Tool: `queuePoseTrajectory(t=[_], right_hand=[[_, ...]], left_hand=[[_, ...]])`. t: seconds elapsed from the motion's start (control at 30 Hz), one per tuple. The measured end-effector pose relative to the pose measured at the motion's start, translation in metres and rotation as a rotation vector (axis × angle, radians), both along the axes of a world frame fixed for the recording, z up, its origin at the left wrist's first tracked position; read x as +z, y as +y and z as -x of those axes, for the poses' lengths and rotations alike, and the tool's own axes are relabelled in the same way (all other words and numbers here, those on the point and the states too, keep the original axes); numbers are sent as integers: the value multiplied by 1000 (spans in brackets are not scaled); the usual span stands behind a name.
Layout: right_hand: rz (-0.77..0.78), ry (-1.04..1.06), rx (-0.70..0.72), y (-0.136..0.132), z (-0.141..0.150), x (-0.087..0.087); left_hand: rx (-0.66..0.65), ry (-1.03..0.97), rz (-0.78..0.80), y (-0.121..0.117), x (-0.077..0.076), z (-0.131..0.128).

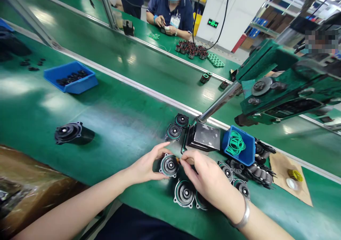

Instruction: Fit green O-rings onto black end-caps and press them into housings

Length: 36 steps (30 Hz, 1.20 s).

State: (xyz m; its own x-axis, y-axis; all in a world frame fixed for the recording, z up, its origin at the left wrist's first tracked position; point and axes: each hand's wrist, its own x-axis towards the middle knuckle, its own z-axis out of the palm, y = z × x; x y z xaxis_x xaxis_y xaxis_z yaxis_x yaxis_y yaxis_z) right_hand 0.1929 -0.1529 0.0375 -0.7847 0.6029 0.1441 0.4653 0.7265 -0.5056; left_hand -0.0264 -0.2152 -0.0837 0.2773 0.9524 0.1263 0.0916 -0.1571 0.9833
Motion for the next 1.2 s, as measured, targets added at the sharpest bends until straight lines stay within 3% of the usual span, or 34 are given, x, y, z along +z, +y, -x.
queuePoseTrajectory(t=[0.23, 0.43, 0.7, 0.97, 1.2], right_hand=[[42, 113, -17, -39, -2, -5], [-92, 304, -103, -30, 13, 0], [-193, 100, 210, -22, 22, -13], [-429, -54, 461, -39, 18, 21], [-630, -163, 476, -37, 1, 30]], left_hand=[[14, 76, -41, -1, -1, -4], [28, 111, -94, -2, 0, -6], [24, 130, -139, 1, -3, -4], [25, 127, -126, 1, 1, -3], [37, 161, -121, 3, 3, -5]])
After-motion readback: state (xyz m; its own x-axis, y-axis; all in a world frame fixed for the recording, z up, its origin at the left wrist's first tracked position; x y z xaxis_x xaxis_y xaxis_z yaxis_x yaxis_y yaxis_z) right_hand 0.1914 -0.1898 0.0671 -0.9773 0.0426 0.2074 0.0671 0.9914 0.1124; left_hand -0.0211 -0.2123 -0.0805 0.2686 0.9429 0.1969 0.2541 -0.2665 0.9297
